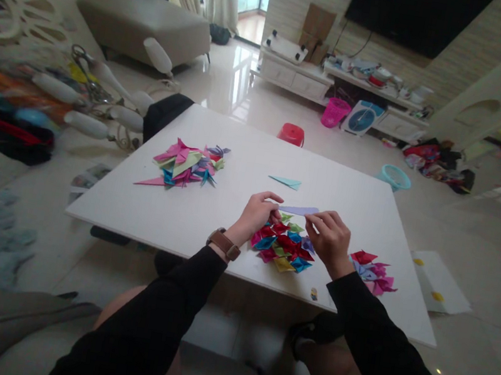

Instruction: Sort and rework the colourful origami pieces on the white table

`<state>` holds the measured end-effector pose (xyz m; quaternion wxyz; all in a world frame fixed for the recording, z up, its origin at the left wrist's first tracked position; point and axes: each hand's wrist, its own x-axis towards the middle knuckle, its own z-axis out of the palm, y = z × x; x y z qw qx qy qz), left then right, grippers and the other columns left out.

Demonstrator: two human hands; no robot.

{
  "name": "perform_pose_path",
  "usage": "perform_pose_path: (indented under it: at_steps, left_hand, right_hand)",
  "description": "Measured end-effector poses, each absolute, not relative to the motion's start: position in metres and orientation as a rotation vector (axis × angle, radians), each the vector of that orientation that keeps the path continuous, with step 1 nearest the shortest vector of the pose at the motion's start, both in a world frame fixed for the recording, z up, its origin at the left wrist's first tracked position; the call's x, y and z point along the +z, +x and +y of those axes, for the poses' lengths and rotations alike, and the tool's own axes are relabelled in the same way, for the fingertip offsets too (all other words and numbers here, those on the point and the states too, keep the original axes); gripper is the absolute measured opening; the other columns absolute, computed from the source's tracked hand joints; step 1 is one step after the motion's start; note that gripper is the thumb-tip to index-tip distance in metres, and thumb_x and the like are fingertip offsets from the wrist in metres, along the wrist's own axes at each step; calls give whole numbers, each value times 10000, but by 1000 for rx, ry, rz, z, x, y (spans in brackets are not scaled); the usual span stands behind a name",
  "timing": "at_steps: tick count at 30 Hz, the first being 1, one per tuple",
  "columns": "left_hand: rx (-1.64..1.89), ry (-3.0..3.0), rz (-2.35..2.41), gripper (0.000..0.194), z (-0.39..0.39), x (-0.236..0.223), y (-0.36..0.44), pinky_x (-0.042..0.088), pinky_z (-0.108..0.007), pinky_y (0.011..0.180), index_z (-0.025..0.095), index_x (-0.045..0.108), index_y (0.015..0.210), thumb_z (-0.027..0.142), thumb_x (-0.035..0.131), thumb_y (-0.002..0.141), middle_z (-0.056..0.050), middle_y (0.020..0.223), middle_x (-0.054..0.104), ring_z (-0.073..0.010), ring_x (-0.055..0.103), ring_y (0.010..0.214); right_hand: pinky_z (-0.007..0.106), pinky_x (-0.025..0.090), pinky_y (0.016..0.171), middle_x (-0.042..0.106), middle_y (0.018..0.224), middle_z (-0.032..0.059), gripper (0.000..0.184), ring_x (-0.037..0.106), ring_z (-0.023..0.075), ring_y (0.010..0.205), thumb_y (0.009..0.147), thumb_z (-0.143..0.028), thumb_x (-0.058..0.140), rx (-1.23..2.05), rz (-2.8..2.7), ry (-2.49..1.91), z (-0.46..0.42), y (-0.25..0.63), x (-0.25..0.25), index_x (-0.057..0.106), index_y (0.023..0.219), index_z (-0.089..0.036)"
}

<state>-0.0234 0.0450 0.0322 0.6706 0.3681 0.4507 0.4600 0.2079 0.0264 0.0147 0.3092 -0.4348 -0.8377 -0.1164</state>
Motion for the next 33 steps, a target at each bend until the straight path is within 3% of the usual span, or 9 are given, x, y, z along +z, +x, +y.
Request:
perform_pose_path:
  at_steps: [6,11,15,27,33]
  left_hand:
    - [1176,833,1256,239,58,32,-42,425,-214,506,153,623,868,46,486,703,17,545,616,-116,570,468]
    - [1110,901,1200,240,53,28,-35,448,-217,522,157,622,882,60,468,726,17,569,619,-120,578,483]
    - [1063,981,1156,235,47,22,-22,455,-219,525,168,624,925,80,479,762,25,614,626,-119,586,499]
    - [1046,1044,1137,168,45,29,-15,466,-224,550,184,631,916,119,521,807,25,643,622,-132,624,567]
    - [1110,1054,1128,147,41,31,-20,458,-224,556,185,638,908,132,538,816,30,639,629,-124,612,545]
  right_hand:
    - [307,506,740,753,999,95,241,678,199,821,1004,-226,524,-240,-2139,-1257,109,208,7,764,993,-204]
    - [322,477,823,769,1107,133,289,695,247,959,979,-191,503,-207,-2217,-1741,180,201,-21,777,1065,-163]
    - [337,452,849,788,1048,157,329,694,264,956,985,-204,486,-168,-2198,-1930,213,184,-49,793,1094,-158]
    - [341,462,789,747,1071,172,336,684,251,921,956,-282,527,-69,-2180,-2164,221,168,-92,819,1096,-190]
    - [348,489,833,702,1145,174,290,597,294,1176,921,-180,544,-41,-2326,-1984,220,143,-68,771,1098,-140]
